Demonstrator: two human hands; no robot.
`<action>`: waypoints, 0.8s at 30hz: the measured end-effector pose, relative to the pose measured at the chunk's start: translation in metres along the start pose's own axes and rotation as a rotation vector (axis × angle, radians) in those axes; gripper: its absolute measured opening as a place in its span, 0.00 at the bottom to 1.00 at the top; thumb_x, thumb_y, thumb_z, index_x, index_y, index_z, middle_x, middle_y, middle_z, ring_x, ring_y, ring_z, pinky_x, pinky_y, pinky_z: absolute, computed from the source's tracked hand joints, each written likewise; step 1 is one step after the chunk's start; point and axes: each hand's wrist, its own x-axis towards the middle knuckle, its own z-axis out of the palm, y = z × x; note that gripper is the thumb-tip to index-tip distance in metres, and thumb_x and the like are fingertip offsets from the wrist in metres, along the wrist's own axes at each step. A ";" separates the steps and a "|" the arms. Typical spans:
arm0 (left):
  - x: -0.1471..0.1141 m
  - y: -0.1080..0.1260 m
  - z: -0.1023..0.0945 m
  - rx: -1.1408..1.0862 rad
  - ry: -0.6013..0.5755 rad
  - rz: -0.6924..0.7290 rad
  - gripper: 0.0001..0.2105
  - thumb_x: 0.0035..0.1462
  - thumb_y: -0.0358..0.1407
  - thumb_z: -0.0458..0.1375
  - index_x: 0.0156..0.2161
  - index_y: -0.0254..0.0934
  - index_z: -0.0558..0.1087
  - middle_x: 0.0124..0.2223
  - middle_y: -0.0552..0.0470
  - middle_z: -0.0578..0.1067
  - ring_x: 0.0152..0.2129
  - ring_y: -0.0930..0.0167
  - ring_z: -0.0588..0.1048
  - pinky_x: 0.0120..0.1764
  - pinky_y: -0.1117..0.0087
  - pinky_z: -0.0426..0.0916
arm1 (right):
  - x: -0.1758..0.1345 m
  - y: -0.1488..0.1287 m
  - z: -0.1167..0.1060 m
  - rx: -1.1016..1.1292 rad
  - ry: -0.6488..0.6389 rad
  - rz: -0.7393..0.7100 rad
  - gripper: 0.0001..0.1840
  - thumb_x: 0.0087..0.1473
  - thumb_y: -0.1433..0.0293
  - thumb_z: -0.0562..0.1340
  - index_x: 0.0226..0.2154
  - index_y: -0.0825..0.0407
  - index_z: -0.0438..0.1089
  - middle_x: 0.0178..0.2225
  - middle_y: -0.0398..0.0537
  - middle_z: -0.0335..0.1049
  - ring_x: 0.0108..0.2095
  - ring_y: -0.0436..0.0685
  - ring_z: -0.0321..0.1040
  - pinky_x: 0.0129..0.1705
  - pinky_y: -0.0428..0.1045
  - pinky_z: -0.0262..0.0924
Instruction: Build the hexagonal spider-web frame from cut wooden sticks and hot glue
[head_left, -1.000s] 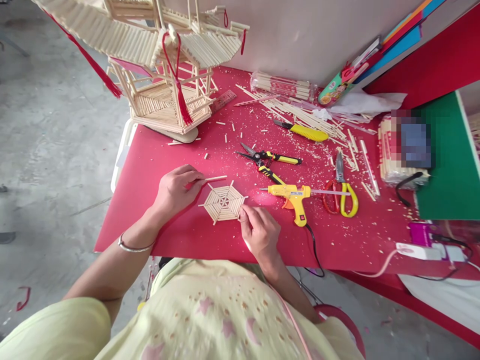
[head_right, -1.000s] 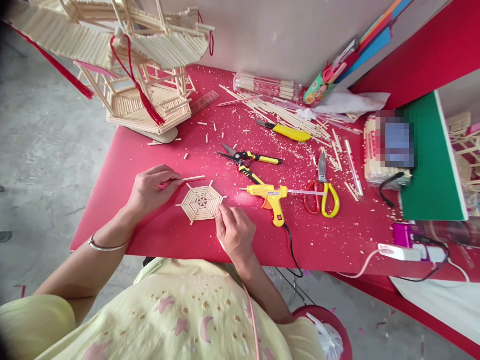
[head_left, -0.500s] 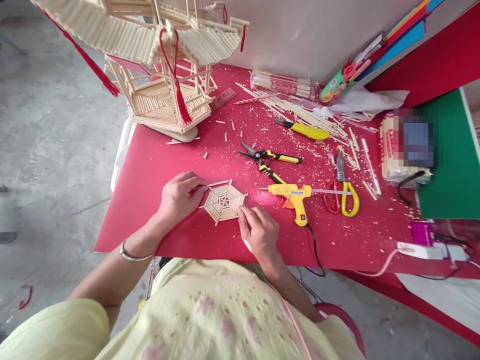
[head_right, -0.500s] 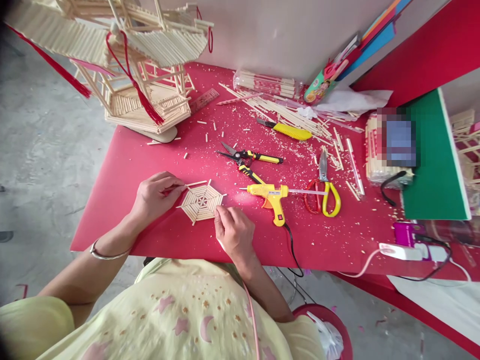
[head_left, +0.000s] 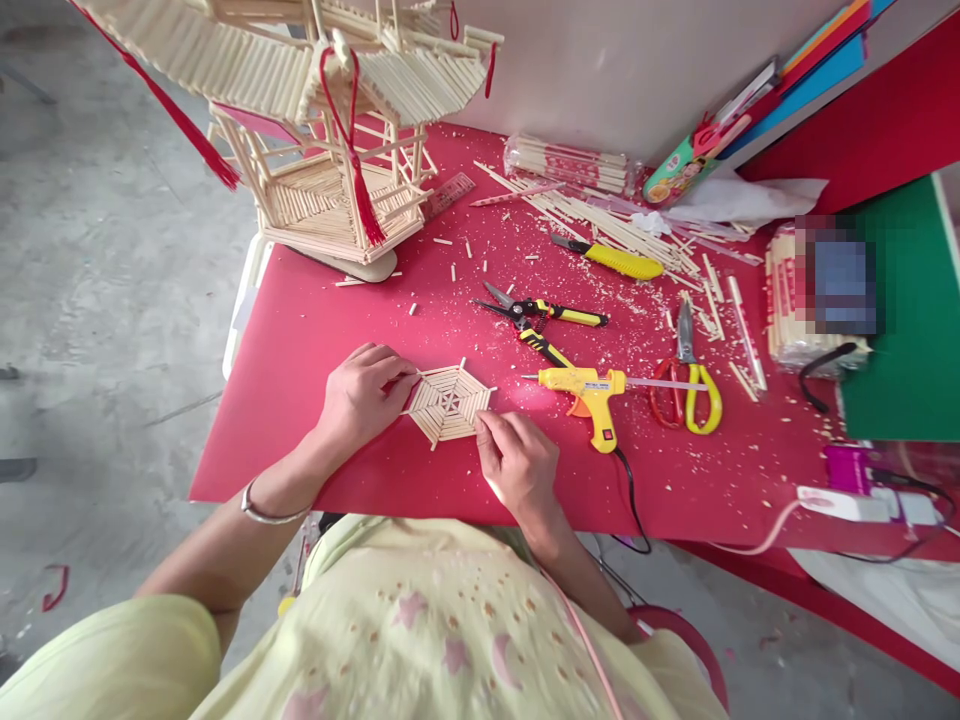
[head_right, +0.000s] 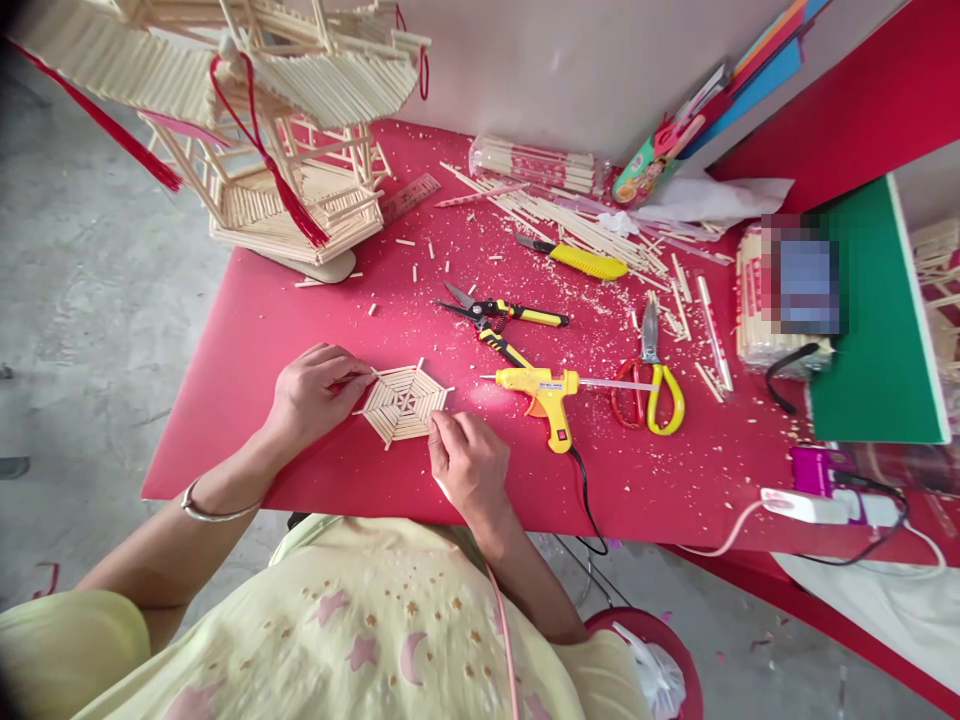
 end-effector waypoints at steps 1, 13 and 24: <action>0.000 0.000 0.000 0.004 0.005 0.002 0.08 0.65 0.35 0.59 0.36 0.39 0.81 0.35 0.50 0.80 0.34 0.67 0.76 0.39 0.66 0.71 | 0.000 0.000 0.000 -0.001 -0.001 0.000 0.08 0.67 0.67 0.62 0.45 0.50 0.78 0.32 0.46 0.77 0.32 0.52 0.73 0.38 0.47 0.63; 0.000 0.004 0.000 -0.017 -0.006 -0.046 0.09 0.65 0.36 0.58 0.37 0.41 0.81 0.37 0.50 0.81 0.35 0.68 0.77 0.38 0.67 0.71 | 0.000 0.001 0.000 0.002 -0.016 0.013 0.09 0.68 0.67 0.62 0.46 0.49 0.77 0.32 0.46 0.77 0.33 0.51 0.73 0.38 0.47 0.62; 0.000 0.003 0.001 0.002 -0.003 -0.029 0.08 0.65 0.35 0.58 0.36 0.40 0.81 0.36 0.50 0.81 0.35 0.67 0.77 0.38 0.67 0.71 | 0.000 0.000 0.000 -0.003 -0.012 0.006 0.09 0.68 0.67 0.62 0.46 0.49 0.78 0.33 0.46 0.78 0.33 0.52 0.73 0.38 0.47 0.62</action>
